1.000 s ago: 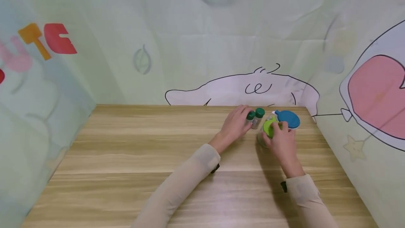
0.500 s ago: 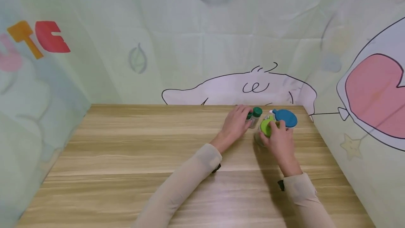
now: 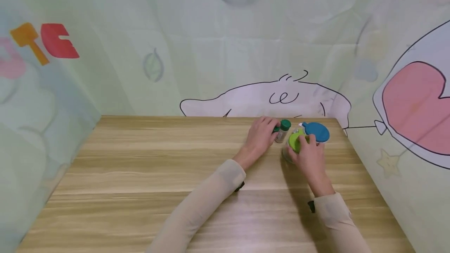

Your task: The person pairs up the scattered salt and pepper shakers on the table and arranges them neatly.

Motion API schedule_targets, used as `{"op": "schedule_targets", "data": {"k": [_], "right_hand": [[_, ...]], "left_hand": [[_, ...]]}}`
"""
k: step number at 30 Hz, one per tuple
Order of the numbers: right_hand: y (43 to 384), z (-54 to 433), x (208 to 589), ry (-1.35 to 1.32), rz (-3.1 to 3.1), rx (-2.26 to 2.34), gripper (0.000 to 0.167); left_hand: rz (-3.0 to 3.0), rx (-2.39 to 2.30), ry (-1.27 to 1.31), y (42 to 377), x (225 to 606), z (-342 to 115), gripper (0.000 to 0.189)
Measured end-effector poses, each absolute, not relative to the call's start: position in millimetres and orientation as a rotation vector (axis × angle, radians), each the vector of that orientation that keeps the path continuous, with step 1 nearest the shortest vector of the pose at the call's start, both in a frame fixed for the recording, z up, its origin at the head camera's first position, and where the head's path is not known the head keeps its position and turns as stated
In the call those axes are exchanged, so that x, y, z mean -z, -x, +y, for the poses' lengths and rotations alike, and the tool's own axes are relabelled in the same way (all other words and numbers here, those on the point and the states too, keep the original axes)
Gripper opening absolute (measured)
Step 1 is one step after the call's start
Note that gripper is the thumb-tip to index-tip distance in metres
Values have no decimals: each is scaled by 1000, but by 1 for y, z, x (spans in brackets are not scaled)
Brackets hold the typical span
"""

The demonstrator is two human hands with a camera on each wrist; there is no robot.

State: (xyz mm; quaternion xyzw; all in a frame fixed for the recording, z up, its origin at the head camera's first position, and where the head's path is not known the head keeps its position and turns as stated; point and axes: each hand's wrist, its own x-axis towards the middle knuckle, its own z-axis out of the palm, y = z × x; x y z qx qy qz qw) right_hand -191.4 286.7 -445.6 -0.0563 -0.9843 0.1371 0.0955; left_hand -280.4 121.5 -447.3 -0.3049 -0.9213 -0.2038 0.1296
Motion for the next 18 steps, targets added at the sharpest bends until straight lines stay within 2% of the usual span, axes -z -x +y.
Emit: {"op": "schedule_targets", "data": {"k": [18], "right_hand": [[188,286,442,185,-2908,-521,53]], "left_hand": [[-2679,608,868,270,438,103,32]]}}
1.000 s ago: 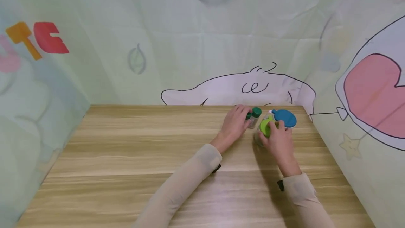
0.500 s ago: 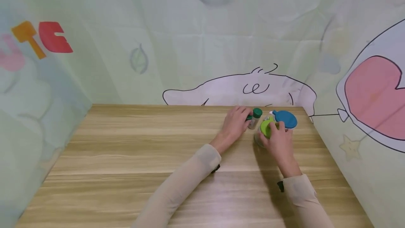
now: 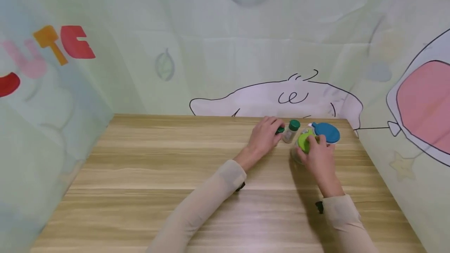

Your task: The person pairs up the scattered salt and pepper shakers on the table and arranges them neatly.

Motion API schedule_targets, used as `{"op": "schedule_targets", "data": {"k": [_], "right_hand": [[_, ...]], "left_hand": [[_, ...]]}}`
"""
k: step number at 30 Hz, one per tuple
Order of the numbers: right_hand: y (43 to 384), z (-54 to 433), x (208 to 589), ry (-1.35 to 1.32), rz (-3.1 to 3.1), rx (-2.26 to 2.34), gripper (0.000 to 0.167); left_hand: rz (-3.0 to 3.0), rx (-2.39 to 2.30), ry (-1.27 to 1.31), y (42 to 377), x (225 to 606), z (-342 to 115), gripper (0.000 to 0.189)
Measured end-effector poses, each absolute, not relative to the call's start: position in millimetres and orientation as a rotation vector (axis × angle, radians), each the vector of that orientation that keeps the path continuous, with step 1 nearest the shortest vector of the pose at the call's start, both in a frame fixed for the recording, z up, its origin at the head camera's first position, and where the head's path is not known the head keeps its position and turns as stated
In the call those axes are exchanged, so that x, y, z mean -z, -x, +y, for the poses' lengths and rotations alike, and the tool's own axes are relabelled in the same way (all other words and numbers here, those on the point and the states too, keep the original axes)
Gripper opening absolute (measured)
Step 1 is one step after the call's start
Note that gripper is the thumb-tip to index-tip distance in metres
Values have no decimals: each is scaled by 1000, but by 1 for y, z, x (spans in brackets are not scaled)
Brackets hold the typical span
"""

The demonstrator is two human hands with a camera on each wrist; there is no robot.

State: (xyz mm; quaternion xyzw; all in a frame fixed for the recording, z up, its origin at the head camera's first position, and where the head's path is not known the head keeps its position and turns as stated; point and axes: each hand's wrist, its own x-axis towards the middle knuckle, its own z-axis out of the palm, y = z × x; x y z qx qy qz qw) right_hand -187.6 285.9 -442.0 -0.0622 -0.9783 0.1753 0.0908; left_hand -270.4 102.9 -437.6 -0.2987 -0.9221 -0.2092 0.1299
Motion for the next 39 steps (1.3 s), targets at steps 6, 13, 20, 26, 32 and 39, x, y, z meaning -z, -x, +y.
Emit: {"op": "schedule_targets", "data": {"k": [6,13,20,26,32,39], "right_hand": [[188,284,441,176,-2901,-538,51],[185,285,442,168,-2899,-519,54],[184,285,441,140,-2886,-520,54],[185,282,440,156,-2899,-512,56],[186,282,439,171,-2934,-502,59],[186,283,440,174,-2939,-492,60]], "left_hand": [[-2698,599,854,268,433,90,30],[-2688,626,833,266,432,71,28],[-2677,614,797,265,428,48,24],[-2676,587,782,264,426,34,23],[-2681,593,775,263,430,22,21],[-2685,613,730,262,431,2,21]]}}
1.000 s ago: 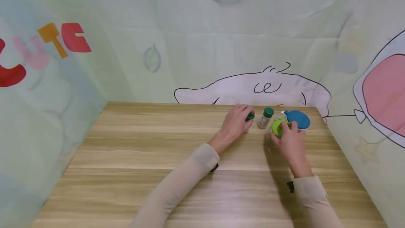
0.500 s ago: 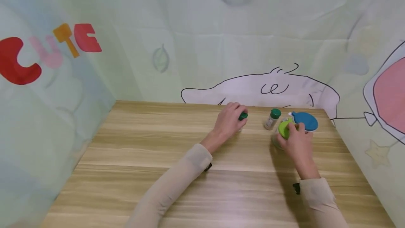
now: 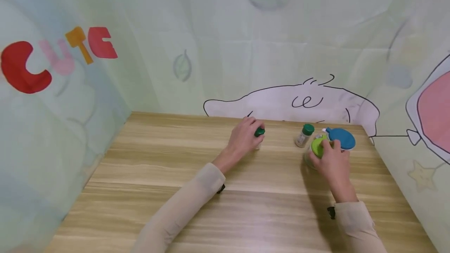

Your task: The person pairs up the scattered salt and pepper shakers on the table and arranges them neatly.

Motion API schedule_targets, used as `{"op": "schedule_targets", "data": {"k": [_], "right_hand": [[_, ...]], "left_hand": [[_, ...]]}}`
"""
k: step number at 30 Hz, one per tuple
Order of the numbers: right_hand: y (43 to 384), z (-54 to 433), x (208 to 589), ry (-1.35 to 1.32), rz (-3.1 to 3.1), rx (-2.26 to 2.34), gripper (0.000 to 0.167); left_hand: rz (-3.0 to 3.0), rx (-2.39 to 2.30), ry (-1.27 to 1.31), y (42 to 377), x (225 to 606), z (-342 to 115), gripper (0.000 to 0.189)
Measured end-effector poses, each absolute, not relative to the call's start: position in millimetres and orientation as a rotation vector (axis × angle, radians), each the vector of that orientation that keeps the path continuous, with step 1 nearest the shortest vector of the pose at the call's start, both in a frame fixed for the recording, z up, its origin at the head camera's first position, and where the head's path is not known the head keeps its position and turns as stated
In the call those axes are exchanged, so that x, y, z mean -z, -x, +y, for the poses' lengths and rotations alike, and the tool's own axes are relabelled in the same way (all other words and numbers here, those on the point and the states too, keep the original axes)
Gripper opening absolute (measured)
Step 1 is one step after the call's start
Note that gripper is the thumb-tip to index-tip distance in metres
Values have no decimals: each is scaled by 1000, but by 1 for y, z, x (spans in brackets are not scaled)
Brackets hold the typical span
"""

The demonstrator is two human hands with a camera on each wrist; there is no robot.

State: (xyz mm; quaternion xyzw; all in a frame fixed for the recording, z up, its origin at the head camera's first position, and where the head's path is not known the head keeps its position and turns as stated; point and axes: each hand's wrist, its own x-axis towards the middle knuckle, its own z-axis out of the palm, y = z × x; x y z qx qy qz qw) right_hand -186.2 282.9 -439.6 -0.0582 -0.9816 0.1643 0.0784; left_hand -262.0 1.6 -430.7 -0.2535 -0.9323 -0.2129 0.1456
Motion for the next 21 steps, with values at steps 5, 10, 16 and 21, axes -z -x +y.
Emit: {"op": "schedule_targets", "data": {"k": [5,10,16,21], "right_hand": [[185,282,441,157,-2914,-483,57],[185,281,440,158,-2918,-474,57],[185,279,440,174,-2940,-470,60],[185,279,439,183,-2950,-472,60]], "left_hand": [[-2678,617,692,260,429,-17,20],[-2685,608,656,261,431,-35,21],[-2672,639,627,258,435,-59,22],[-2648,677,605,257,438,-78,22]]}}
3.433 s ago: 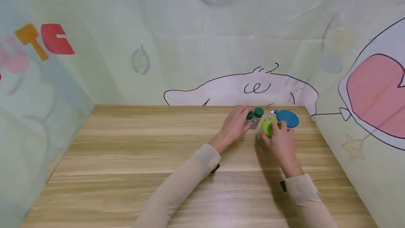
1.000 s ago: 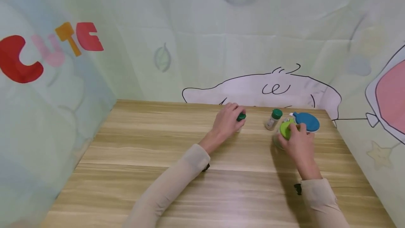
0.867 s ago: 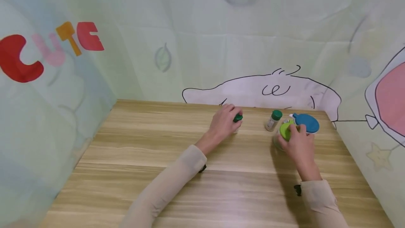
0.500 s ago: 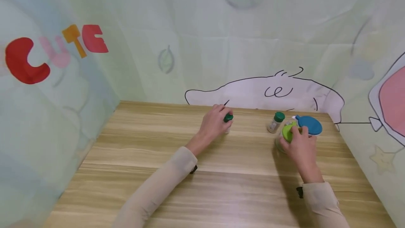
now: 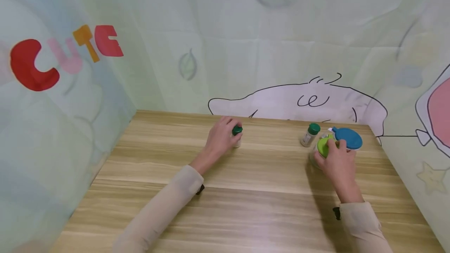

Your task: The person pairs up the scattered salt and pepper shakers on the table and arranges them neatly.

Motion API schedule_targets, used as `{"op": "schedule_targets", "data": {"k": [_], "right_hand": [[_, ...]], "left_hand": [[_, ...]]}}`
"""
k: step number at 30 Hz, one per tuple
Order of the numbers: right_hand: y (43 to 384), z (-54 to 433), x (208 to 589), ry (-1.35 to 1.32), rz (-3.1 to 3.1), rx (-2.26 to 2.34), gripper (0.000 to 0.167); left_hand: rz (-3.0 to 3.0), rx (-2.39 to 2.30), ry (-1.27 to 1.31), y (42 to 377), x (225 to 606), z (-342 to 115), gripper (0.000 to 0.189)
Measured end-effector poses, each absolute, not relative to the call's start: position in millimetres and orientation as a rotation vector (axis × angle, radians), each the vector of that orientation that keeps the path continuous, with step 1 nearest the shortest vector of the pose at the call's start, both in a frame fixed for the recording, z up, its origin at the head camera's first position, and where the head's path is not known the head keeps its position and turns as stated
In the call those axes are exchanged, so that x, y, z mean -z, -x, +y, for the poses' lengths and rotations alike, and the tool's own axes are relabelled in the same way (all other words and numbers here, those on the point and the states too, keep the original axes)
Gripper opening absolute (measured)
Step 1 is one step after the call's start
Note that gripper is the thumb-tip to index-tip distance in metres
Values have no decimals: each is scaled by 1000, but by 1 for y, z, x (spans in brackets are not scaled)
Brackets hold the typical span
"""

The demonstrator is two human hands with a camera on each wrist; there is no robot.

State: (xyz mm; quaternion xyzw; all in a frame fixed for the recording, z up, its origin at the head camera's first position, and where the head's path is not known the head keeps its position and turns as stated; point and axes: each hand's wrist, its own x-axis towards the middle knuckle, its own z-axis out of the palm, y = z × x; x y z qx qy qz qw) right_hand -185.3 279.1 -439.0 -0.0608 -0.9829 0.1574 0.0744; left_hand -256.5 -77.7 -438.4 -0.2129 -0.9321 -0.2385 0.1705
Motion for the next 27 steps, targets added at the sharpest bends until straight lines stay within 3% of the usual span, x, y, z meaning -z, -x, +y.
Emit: {"op": "schedule_targets", "data": {"k": [27], "right_hand": [[184,276,439,203,-2969,-456,61]], "left_hand": [[-2647,751,387,257,440,-153,22]]}}
